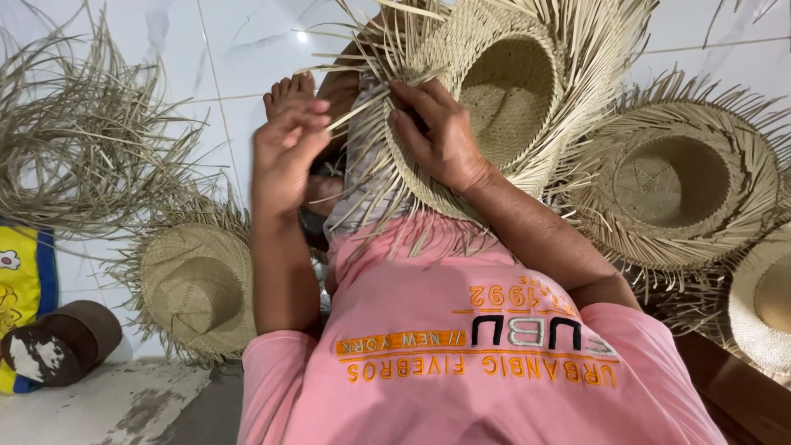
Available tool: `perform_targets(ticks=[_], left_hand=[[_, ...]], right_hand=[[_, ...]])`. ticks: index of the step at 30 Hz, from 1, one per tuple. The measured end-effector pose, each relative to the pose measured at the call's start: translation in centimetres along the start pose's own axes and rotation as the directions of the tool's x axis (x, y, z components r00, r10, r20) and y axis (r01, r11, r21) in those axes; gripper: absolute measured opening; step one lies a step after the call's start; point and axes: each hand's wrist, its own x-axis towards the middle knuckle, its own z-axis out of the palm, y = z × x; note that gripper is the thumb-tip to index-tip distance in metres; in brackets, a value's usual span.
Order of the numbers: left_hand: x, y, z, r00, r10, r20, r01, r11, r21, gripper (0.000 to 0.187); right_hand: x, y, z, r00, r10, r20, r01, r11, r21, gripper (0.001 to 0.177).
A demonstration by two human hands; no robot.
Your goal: Weaving straw strands to finish the brim of a handmade straw hat.
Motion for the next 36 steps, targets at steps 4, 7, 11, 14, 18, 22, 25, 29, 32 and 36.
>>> perform_targets(ticks=[4,7,11,14,18,22,25,29,32,36], left_hand=[[-2.7,6.1,-3.2,0.994,-0.079,-0.072,0.058,0.964,-0.26,0.015],[-3.6,8.3,-3.9,0.989,-0.027,-0.146,-0.01,0.968,-0.251,0.013],[-0.7,4.6,-1.3,0.997,0.079,0.017,-0.075,0.985,-0.157,0.035],[3.5,-0.8,2.4,0.911,0.399,0.101,-0.411,0.873,0.264,0.028],[4.7,-2.8,5.2,0.991,0.117,0.06,-0.131,0.861,0.491,0.018],[4.9,-2.0,5.9,0.999,0.021,-0.046,0.007,0.845,0.535,0.009],[4.5,-3.9,5.0,0.999,0.045,0.012,-0.046,0.895,0.443,0.014],[3.9,0.3,3.5,0.935,0.307,0.175,-0.33,0.582,0.743,0.016],[2.1,-3.6,0.9,0.974,0.202,0.108,-0.202,0.979,-0.011,0.038],[-1.0,5.3,-0.7,0.996,-0.068,0.065,0.065,0.996,0.059,0.012]], right_hand=[[0.1,-0.1,-0.2,1.0,0.0,0.008,0.0,1.0,0.002,0.035],[0.1,0.1,0.0,1.0,-0.013,0.006,0.013,1.0,-0.013,0.035],[0.1,0.1,0.1,1.0,-0.006,0.005,0.006,1.0,-0.014,0.035],[0.0,0.1,0.0,1.0,-0.019,0.016,0.019,0.999,-0.033,0.035],[-0.1,0.2,-0.1,1.0,-0.018,0.012,0.018,0.999,-0.031,0.037],[-0.1,0.0,-0.2,1.0,-0.023,-0.005,0.023,0.999,-0.024,0.036],[-0.2,0.4,0.1,1.0,-0.03,-0.008,0.029,0.999,-0.016,0.036],[-0.3,0.9,0.5,0.999,-0.037,-0.013,0.037,0.999,0.002,0.034],[0.0,-0.2,-0.2,1.0,-0.016,-0.004,0.016,1.0,0.025,0.033],[0.1,-0.2,-0.1,0.999,-0.03,-0.013,0.031,0.999,0.021,0.033]])
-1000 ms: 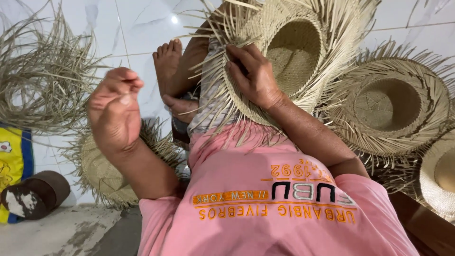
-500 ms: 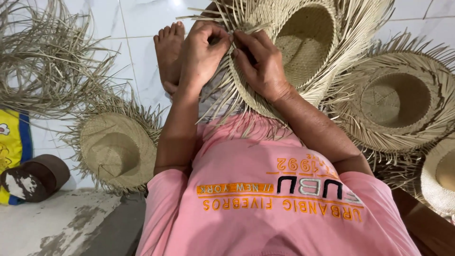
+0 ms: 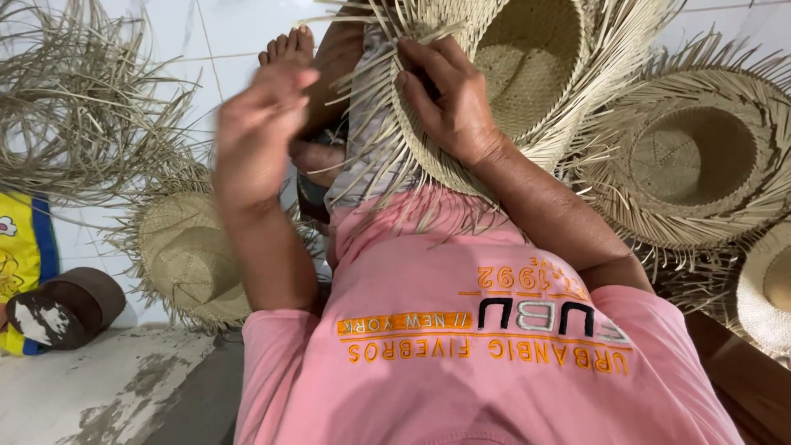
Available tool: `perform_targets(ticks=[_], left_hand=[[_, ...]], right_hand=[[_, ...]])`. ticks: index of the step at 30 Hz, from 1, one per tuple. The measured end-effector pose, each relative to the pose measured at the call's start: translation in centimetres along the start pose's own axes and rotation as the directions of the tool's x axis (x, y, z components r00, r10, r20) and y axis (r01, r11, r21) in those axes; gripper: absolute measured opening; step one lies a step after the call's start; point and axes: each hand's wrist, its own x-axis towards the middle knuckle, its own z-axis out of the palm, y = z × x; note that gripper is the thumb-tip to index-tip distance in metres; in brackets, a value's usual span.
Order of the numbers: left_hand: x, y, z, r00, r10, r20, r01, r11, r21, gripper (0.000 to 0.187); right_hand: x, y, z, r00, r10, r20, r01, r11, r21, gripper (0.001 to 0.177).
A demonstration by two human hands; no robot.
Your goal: Weaving straw strands to finish the brim of a handmade straw hat.
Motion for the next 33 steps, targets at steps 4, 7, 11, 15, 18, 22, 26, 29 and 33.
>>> perform_targets(ticks=[4,7,11,15,18,22,26,29,33], left_hand=[[-1.0,2.8,-0.5,0.968,0.221,0.12,-0.188,0.953,-0.239,0.021],[2.9,1.1,2.1,0.936,0.302,0.181,-0.316,0.947,0.054,0.023],[6.8,-2.8,4.2,0.981,0.172,0.088,-0.18,0.656,0.733,0.022],[9.2,-6.8,5.0,0.978,-0.115,0.175,0.039,0.922,0.385,0.017],[9.7,-7.2,5.4,0.966,-0.196,0.17,0.142,0.947,0.287,0.013],[9.0,-7.0,6.5,0.959,-0.263,0.108,0.245,0.956,0.161,0.011],[8.1,-8.2,7.0,0.975,-0.213,0.064,0.207,0.975,0.085,0.008],[6.5,-6.2,6.0,0.946,-0.281,0.16,0.294,0.954,-0.061,0.005],[5.3,-5.8,5.3,0.948,-0.289,0.135,0.29,0.957,0.014,0.011]], right_hand=[[0.1,-0.6,-0.5,1.0,-0.008,0.007,0.007,0.999,0.038,0.033],[-0.2,0.4,-0.5,1.0,-0.008,-0.018,0.011,0.981,0.195,0.035],[-0.7,1.2,-2.2,0.997,0.04,-0.059,-0.013,0.916,0.401,0.024],[0.2,1.1,-4.5,0.996,0.076,-0.051,-0.044,0.889,0.457,0.016],[1.2,0.5,-5.3,0.992,0.117,0.05,-0.126,0.855,0.503,0.014],[2.1,-0.4,-5.1,0.979,0.004,0.202,-0.11,0.85,0.515,0.009],[0.9,-0.6,-4.4,0.97,0.071,0.232,-0.151,0.925,0.348,0.005],[-0.7,-0.9,-4.0,0.955,0.171,0.241,-0.237,0.932,0.276,0.01],[-0.4,-2.4,-4.0,0.945,0.209,0.25,-0.263,0.942,0.206,0.013]])
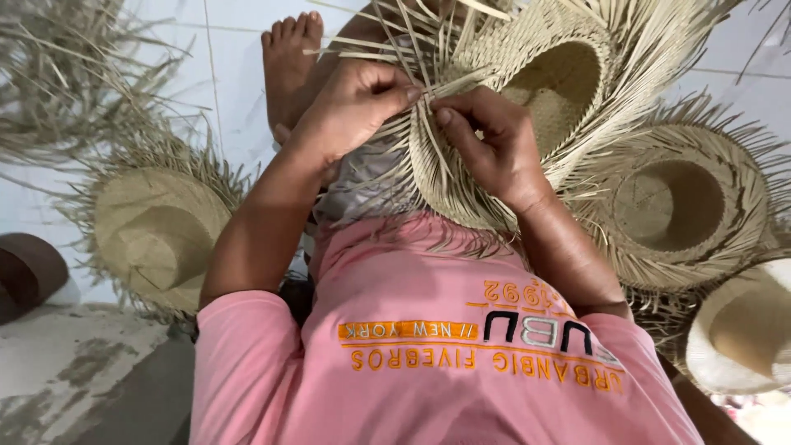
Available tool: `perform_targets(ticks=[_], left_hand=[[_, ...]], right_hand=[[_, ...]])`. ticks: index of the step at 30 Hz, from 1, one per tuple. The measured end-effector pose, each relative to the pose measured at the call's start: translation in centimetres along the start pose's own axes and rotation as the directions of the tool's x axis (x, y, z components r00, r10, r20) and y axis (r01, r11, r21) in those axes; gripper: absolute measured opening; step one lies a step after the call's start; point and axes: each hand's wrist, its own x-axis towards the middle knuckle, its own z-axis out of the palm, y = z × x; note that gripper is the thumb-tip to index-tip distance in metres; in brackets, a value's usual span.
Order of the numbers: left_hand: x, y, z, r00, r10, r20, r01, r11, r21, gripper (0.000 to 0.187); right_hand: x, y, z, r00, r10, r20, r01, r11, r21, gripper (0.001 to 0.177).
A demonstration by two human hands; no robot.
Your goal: Weaving straw strands to finish the brim of a handmade straw hat.
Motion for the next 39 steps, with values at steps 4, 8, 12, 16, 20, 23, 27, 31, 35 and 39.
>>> perform_targets(ticks=[4,8,12,16,20,23,27,31,35,39], left_hand=[[-1.1,1.7,0.6,0.998,0.05,0.025,-0.053,0.99,0.133,0.01],[-1.6,2.6,1.4,0.992,0.121,-0.039,-0.114,0.984,0.138,0.009],[-1.6,2.8,1.9,0.98,0.188,-0.064,-0.177,0.972,0.154,0.011],[-2.0,3.6,2.2,0.961,0.266,-0.076,-0.244,0.944,0.224,0.007],[-2.1,4.2,2.2,0.957,0.288,-0.047,-0.266,0.927,0.263,0.005],[-1.8,3.7,2.0,0.951,0.305,-0.044,-0.283,0.92,0.27,0.006],[-1.2,3.0,1.8,0.931,0.363,-0.035,-0.344,0.905,0.249,0.007],[-1.1,2.7,1.8,0.926,0.36,-0.115,-0.31,0.897,0.314,0.008],[-0.5,2.1,1.9,0.916,0.381,-0.128,-0.328,0.892,0.312,0.003],[-0.2,1.7,2.0,0.898,0.415,-0.148,-0.359,0.884,0.301,0.002]], right_hand=[[-0.1,0.3,0.3,0.997,-0.057,-0.05,0.054,0.997,-0.063,0.013],[0.1,0.3,0.4,0.995,-0.086,-0.053,0.084,0.996,-0.035,0.019],[0.7,-1.4,0.2,1.0,-0.002,0.006,0.002,0.995,-0.099,0.012],[1.0,-1.6,-0.8,0.996,-0.09,0.007,0.087,0.936,-0.341,0.008],[1.9,-0.6,-2.1,0.947,-0.316,0.059,0.298,0.792,-0.534,0.008],[2.7,-0.4,-2.0,0.983,-0.179,0.038,0.182,0.936,-0.302,0.007],[3.0,1.0,-1.3,0.98,-0.198,-0.005,0.191,0.949,-0.251,0.014],[2.9,1.0,-1.4,0.979,-0.205,-0.014,0.192,0.933,-0.304,0.012],[2.6,2.1,-4.3,0.963,-0.249,-0.102,0.174,0.866,-0.468,0.015],[1.7,2.3,-6.6,0.88,-0.419,-0.222,0.156,0.697,-0.7,0.02]])
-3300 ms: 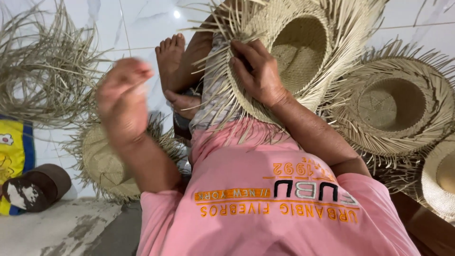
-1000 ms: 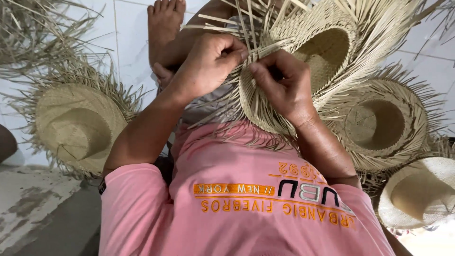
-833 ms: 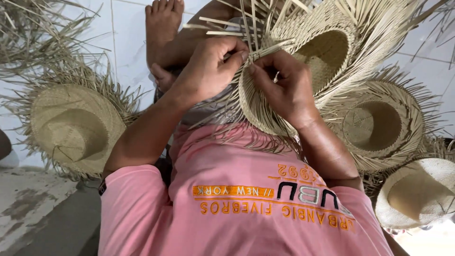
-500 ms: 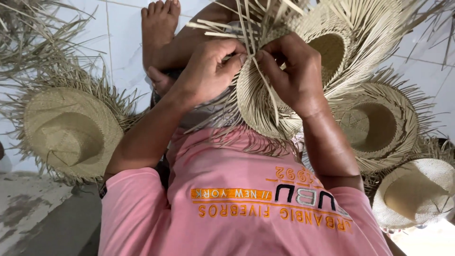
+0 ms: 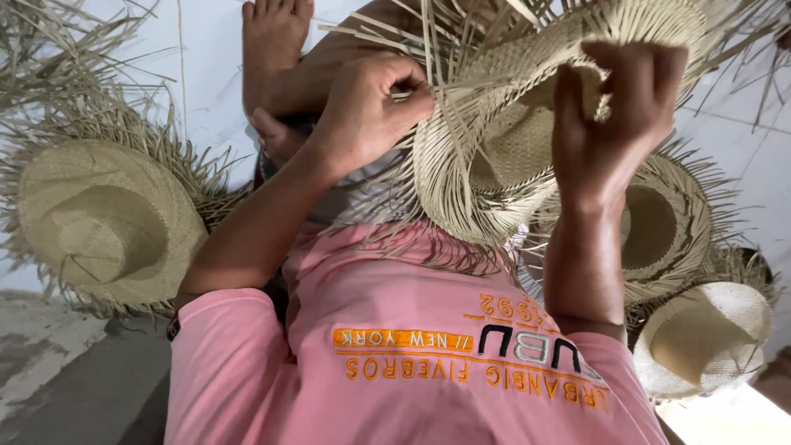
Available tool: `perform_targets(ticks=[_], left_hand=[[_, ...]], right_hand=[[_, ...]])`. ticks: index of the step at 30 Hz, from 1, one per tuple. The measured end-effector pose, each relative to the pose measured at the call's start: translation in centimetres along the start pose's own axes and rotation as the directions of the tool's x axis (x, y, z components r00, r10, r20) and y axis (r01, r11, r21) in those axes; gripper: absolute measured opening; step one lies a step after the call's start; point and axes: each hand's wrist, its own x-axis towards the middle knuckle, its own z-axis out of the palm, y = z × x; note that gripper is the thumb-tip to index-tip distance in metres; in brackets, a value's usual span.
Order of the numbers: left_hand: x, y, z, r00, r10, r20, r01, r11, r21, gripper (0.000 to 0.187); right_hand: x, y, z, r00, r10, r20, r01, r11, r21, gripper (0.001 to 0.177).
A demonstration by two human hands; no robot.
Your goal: Weaving straw strands to finish the brim of a handmade straw hat.
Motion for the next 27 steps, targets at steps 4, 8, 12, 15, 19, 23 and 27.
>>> perform_targets(ticks=[4,8,12,15,19,23,27], left_hand=[[-0.1,0.7,-0.2,0.999,-0.038,0.026,0.039,0.999,-0.036,0.006],[-0.4,1.0,0.0,0.999,-0.028,-0.018,0.029,0.999,0.033,0.013],[-0.3,1.6,-0.2,0.995,0.089,-0.04,-0.083,0.989,0.121,0.013],[-0.2,1.1,-0.1,0.999,0.023,-0.043,-0.02,0.998,0.067,0.016],[0.2,-0.7,0.3,0.989,-0.127,0.08,0.143,0.961,-0.238,0.016],[0.5,-1.9,1.2,0.982,-0.147,0.118,0.18,0.911,-0.37,0.013],[0.2,-0.8,1.0,0.994,-0.087,0.067,0.101,0.965,-0.242,0.011]], right_hand=[[-1.5,-1.8,1.1,0.961,-0.19,0.203,0.16,0.975,0.153,0.014],[-0.4,-2.5,3.7,0.907,-0.29,0.306,0.202,0.936,0.288,0.022],[1.3,-3.9,3.9,0.928,-0.196,0.316,0.104,0.953,0.284,0.024],[0.4,-3.5,4.4,0.937,-0.249,0.246,0.147,0.918,0.368,0.01],[-1.3,-2.9,4.0,0.93,-0.283,0.236,0.204,0.929,0.307,0.007],[-1.9,-2.2,3.7,0.919,-0.29,0.267,0.215,0.937,0.277,0.017],[0.6,-2.7,3.4,0.909,-0.308,0.282,0.25,0.942,0.223,0.005]])
